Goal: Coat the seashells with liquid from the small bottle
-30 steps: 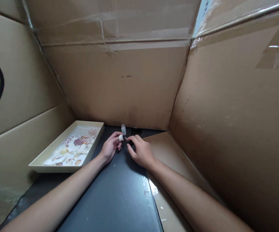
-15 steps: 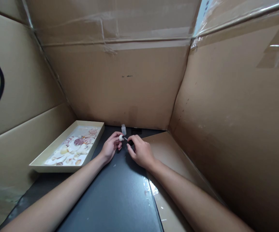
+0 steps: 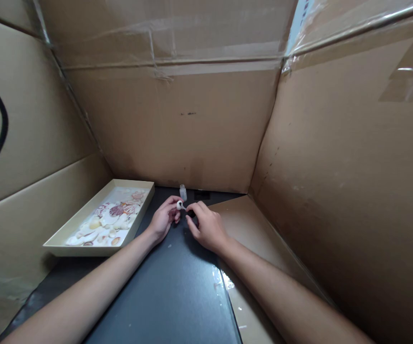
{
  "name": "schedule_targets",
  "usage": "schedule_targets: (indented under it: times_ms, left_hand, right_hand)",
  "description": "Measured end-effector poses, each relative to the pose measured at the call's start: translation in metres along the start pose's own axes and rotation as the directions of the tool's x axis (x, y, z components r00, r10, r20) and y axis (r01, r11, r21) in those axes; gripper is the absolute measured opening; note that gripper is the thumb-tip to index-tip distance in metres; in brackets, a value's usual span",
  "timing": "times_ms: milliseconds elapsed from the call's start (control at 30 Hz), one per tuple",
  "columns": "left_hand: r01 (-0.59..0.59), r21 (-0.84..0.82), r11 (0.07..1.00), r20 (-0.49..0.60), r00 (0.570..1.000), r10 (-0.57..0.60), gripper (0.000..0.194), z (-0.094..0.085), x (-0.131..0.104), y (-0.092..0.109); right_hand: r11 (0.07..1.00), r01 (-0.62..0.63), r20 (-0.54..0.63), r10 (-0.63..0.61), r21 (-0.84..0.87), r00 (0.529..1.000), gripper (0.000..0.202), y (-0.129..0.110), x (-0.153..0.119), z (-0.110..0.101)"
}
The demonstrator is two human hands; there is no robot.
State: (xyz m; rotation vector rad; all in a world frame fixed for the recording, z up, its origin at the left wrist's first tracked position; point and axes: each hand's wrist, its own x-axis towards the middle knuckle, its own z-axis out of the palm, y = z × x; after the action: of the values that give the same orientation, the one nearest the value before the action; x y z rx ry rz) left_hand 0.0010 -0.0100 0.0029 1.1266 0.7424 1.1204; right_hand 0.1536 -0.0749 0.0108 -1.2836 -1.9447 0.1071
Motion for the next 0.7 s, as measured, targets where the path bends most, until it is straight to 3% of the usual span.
schedule_targets:
  times_ms: [700]
  left_hand:
    - [0.003, -0.006, 1.000, 0.013, 1.000, -0.003, 0.013, 0.0001, 0.0000, 0.0001]
  right_hand:
    - [1.000, -0.015, -0.040, 0.015, 0.003, 0.999, 0.014, 0.0010, 0.0006, 0.0002]
